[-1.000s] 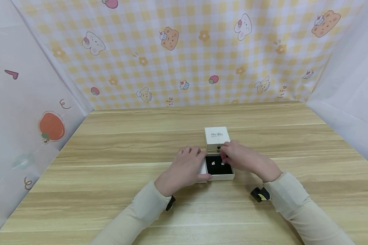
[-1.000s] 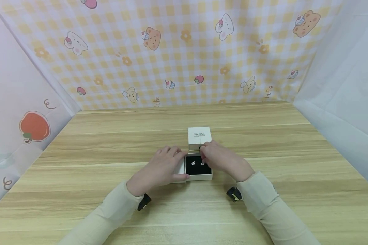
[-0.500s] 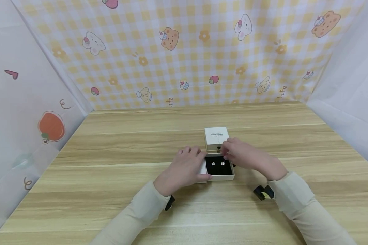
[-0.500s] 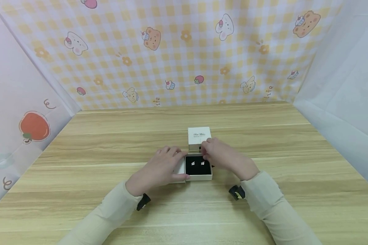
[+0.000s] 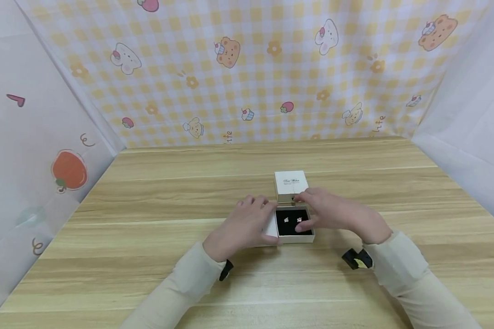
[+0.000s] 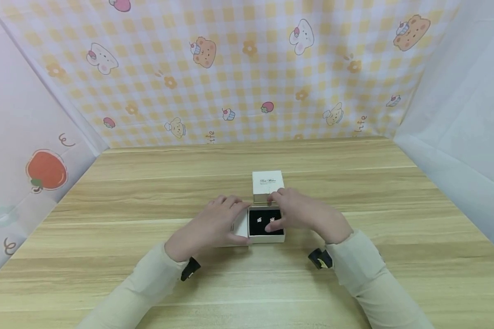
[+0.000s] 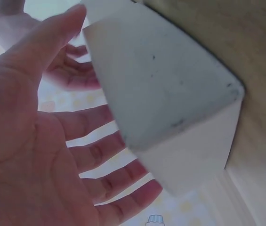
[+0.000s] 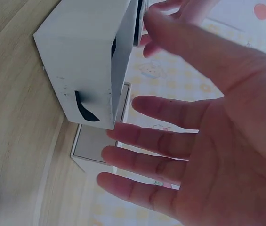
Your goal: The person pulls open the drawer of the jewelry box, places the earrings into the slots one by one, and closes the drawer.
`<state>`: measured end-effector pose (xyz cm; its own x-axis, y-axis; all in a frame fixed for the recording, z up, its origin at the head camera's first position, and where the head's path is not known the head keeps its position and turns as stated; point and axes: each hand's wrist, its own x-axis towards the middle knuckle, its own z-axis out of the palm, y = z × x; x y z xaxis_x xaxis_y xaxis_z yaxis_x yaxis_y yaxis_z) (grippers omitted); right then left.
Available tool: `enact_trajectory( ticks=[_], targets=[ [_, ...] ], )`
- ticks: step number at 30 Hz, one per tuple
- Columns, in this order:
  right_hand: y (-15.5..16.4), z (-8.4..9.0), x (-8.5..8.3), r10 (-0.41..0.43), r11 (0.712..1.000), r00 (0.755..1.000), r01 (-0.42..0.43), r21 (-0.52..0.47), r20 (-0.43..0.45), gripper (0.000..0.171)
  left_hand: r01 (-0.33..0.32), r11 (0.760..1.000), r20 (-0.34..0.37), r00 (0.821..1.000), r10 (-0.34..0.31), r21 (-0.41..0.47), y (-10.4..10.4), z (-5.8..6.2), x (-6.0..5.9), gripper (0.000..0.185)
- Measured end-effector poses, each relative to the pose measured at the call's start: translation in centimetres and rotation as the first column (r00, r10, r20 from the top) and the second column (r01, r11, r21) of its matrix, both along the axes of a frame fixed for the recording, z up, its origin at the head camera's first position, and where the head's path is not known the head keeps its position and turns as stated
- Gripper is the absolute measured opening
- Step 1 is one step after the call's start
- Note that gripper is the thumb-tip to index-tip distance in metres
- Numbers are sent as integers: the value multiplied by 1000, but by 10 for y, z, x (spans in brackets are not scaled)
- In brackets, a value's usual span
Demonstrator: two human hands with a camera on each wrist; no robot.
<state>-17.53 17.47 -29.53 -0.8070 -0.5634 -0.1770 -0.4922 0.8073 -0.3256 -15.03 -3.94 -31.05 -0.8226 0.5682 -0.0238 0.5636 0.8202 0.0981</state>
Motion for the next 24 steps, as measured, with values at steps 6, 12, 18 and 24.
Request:
enact_trajectory(
  ticks=[6, 12, 18, 24],
  targets=[
    [-3, 1, 5, -35, 997, 997, 29, 72, 73, 84, -5, 1000, 52, 999, 4, 26, -6, 5, -2, 88],
    [-6, -1, 6, -58, 994, 993, 48, 101, 101, 88, -13, 1000, 121, 993, 11, 11, -15, 12, -5, 89],
    [-5, -4, 6, -28, 996, 996, 21, 85, 90, 89, -17, 999, 160, 987, 23, -41, -20, 16, -11, 85],
    [-6, -6, 7, -24, 996, 996, 16, 87, 87, 89, -16, 997, 179, 983, 28, -69, -25, 19, -12, 70]
  ],
)
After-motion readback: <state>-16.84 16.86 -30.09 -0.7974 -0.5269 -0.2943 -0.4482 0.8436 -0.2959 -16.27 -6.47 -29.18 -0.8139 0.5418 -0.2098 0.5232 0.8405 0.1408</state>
